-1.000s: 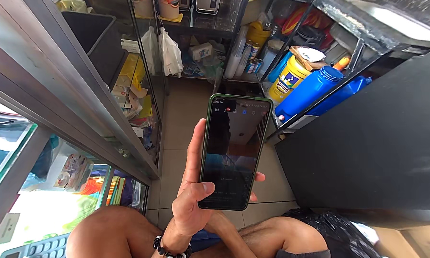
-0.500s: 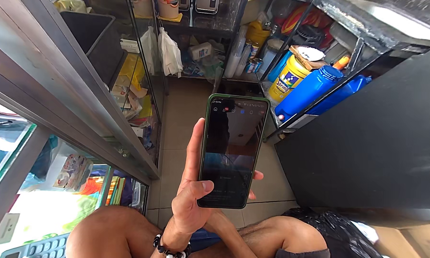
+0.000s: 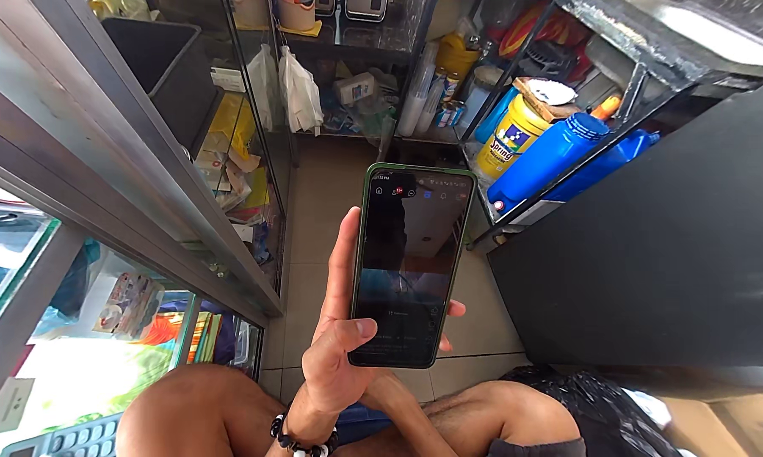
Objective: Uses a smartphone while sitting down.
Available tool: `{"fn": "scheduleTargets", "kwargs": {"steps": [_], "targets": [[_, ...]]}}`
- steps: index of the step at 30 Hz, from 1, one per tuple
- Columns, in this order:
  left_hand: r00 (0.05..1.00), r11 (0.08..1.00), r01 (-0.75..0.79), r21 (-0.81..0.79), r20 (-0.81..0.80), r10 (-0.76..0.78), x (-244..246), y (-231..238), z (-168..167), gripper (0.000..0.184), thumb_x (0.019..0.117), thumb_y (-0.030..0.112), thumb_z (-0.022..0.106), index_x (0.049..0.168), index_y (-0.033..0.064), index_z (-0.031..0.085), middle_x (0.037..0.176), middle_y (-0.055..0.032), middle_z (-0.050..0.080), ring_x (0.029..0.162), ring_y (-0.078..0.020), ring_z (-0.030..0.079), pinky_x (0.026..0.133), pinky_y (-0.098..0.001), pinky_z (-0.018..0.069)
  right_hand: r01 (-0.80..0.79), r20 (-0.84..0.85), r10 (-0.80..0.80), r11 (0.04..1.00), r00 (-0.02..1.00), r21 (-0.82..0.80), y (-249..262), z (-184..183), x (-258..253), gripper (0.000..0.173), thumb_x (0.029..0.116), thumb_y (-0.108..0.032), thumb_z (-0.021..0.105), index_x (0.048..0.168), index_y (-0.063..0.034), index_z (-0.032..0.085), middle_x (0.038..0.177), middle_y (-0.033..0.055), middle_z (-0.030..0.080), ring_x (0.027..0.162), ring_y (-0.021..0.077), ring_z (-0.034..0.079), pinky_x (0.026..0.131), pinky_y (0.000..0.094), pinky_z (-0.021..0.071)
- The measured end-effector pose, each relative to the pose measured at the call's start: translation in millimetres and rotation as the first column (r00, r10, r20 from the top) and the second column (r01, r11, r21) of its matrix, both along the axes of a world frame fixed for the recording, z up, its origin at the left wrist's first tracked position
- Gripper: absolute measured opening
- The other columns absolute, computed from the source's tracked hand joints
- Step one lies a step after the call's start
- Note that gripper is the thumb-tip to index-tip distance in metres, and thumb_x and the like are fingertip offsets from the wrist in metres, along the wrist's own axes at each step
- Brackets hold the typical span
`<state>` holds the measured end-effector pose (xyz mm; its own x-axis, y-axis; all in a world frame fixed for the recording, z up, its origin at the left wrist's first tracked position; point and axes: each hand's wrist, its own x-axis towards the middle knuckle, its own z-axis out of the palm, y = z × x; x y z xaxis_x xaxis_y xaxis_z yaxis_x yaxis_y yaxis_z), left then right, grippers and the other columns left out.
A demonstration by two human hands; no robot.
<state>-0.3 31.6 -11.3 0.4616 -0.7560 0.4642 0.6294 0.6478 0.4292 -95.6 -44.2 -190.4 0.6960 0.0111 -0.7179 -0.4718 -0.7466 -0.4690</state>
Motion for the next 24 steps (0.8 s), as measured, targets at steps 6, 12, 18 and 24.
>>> {"fn": "scheduleTargets", "kwargs": {"steps": [6,12,18,24], "targets": [[1.0,1.0,0.007,-0.008,-0.015,-0.007,0,0,0,0.081,0.0928,0.013,0.047,0.16,0.0422,0.013,0.14,-0.0274,0.049,0.114,-0.0486,0.06,0.084,-0.06,0.0565,0.002,-0.003,-0.002,1.0,1.0,0.006,0,4,0,0.041,0.1028,-0.029,0.056,0.141,-0.0142,0.06,0.137,0.0203,0.062,0.128,0.0385,0.059,0.106,0.0592,0.0433],[1.0,1.0,0.015,-0.003,-0.007,-0.015,0,0,0,0.082,0.0929,0.014,0.048,0.16,0.0427,0.011,0.14,-0.0275,0.049,0.114,-0.0486,0.06,0.085,-0.0605,0.0561,-0.006,-0.003,0.006,1.0,1.0,0.0,0,-3,1,0.041,0.1025,-0.029,0.056,0.14,-0.0141,0.06,0.137,0.0194,0.062,0.128,0.0375,0.059,0.106,0.0591,0.0437],[1.0,1.0,0.011,-0.004,-0.014,-0.011,-2,0,1,0.081,0.0927,0.013,0.048,0.16,0.0424,0.013,0.139,-0.0275,0.05,0.113,-0.0482,0.061,0.085,-0.0596,0.0566,-0.065,0.126,0.066,0.998,0.99,-0.015,-3,14,-7,0.04,0.1037,-0.029,0.052,0.138,-0.0101,0.061,0.132,0.0223,0.064,0.122,0.04,0.062,0.1,0.0601,0.0475],[1.0,1.0,0.017,-0.007,-0.011,-0.018,-2,0,1,0.08,0.0932,0.013,0.048,0.16,0.0424,0.014,0.141,-0.0266,0.05,0.115,-0.0475,0.061,0.085,-0.0586,0.0569,0.059,-0.17,-0.055,0.998,0.984,0.021,-5,160,15,0.042,0.1062,-0.011,0.049,0.146,-0.0004,0.051,0.146,0.023,0.054,0.138,0.036,0.05,0.115,0.049,0.0348]]}}
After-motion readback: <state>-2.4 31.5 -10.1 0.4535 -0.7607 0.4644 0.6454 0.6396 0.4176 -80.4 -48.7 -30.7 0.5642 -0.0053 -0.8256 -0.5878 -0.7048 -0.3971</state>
